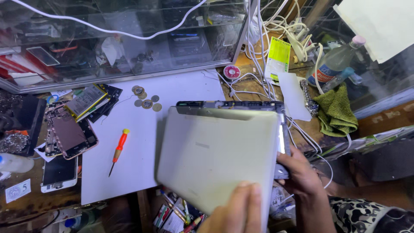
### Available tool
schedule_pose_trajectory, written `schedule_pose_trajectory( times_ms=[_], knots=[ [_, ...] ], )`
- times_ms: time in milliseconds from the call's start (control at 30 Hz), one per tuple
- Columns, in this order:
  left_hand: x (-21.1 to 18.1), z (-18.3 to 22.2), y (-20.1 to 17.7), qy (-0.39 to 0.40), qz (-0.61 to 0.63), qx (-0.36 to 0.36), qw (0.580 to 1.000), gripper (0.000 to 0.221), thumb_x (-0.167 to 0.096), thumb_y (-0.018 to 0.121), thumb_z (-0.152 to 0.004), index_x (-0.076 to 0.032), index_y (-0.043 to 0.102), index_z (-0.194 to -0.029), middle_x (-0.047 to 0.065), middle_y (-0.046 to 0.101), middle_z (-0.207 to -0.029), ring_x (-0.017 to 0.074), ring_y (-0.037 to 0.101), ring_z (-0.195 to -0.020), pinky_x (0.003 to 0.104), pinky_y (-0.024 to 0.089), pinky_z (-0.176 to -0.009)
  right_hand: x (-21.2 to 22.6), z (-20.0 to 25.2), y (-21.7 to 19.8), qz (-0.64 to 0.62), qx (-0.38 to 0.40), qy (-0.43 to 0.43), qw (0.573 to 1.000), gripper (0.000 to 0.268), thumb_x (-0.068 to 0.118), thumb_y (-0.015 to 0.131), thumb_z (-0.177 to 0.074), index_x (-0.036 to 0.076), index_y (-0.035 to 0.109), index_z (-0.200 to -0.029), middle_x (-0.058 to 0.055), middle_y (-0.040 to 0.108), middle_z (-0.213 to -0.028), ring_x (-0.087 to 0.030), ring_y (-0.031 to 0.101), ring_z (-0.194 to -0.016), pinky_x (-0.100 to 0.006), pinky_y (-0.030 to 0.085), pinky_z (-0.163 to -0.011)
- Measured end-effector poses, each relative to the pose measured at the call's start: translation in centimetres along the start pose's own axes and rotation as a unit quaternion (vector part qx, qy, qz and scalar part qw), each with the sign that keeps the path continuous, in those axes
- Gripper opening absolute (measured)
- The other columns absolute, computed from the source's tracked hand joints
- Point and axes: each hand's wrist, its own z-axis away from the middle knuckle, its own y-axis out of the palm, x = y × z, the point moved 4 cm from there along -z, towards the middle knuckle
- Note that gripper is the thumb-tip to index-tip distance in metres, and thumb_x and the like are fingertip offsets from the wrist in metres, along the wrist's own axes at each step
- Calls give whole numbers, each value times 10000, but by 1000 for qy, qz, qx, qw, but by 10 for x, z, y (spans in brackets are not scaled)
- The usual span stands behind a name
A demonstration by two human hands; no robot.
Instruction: The person uses a screwdriver to manipulate components inside a disassembled tablet, adjusting ribbon cables and internal parts. They then place the back cover onto the device and briefly handle a smartphone before setting it aside.
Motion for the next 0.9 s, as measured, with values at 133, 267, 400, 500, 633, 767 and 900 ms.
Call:
schedule_pose_trajectory(
  times_ms=[133, 267, 400, 500, 633, 767, 900],
  knots=[
    [-25, -30, 20, -48, 32, 99, 993, 393, -60, 685, -832, -6, 747, -1217, 149, 716, -1232, 112, 533, -609, 246, 467, -475, -21, -4, 7, 11, -101, 45, 994, 416, 147, 615, -887, -20, 569, -1265, -105, 733, -1011, -163, 729, -830, -318, 606, -723],
    [-28, -22, 43, -47, 44, 115, 991, 408, -126, 647, -842, 31, 730, -1210, 195, 705, -1224, 159, 573, -663, 274, 471, -495, -39, -4, 13, -5, -42, 46, 998, 408, 154, 652, -927, -36, 591, -1281, -136, 721, -1068, -199, 702, -907, -360, 580, -790],
    [-30, -9, 51, -54, 33, 114, 991, 392, -153, 629, -862, 3, 740, -1205, 178, 703, -1262, 152, 563, -678, 271, 448, -505, -61, -8, 4, -46, -41, 64, 996, 379, 202, 630, -969, -11, 587, -1280, -129, 711, -1073, -194, 702, -908, -363, 581, -787],
    [-26, -1, 56, -53, 29, 118, 991, 367, -162, 622, -903, -22, 748, -1217, 164, 695, -1329, 162, 552, -715, 282, 434, -556, -70, -10, -1, -62, -59, 66, 994, 378, 249, 573, -988, 19, 584, -1288, -116, 710, -1093, -182, 705, -926, -356, 587, -800],
    [-21, 7, 52, -46, 36, 99, 993, 343, -205, 586, -968, -97, 728, -1260, 64, 660, -1396, 262, 625, -1052, 437, 463, -900, -76, -14, 1, -72, -84, 61, 992, 414, 305, 516, -997, 48, 582, -1314, -111, 704, -1135, -172, 702, -966, -342, 590, -816],
    [-17, 15, 53, -39, 78, 102, 991, 374, -242, 548, -1000, -138, 718, -1316, 31, 635, -1443, 327, 567, -1270, 549, 363, -1027, -85, -19, -2, -91, -88, 98, 987, 506, 412, 494, -1020, -6, 598, -1285, -174, 714, -1134, -235, 703, -939, -385, 593, -754],
    [-18, 19, 56, -77, 95, 114, 986, 370, -251, 539, -1015, -158, 723, -1322, 28, 625, -1464, 348, 537, -1293, 565, 379, -1036, -92, -17, -1, -87, -106, 121, 983, 567, 463, 465, -1010, -17, 596, -1282, -188, 706, -1149, -252, 705, -965, -399, 607, -781]
  ],
)
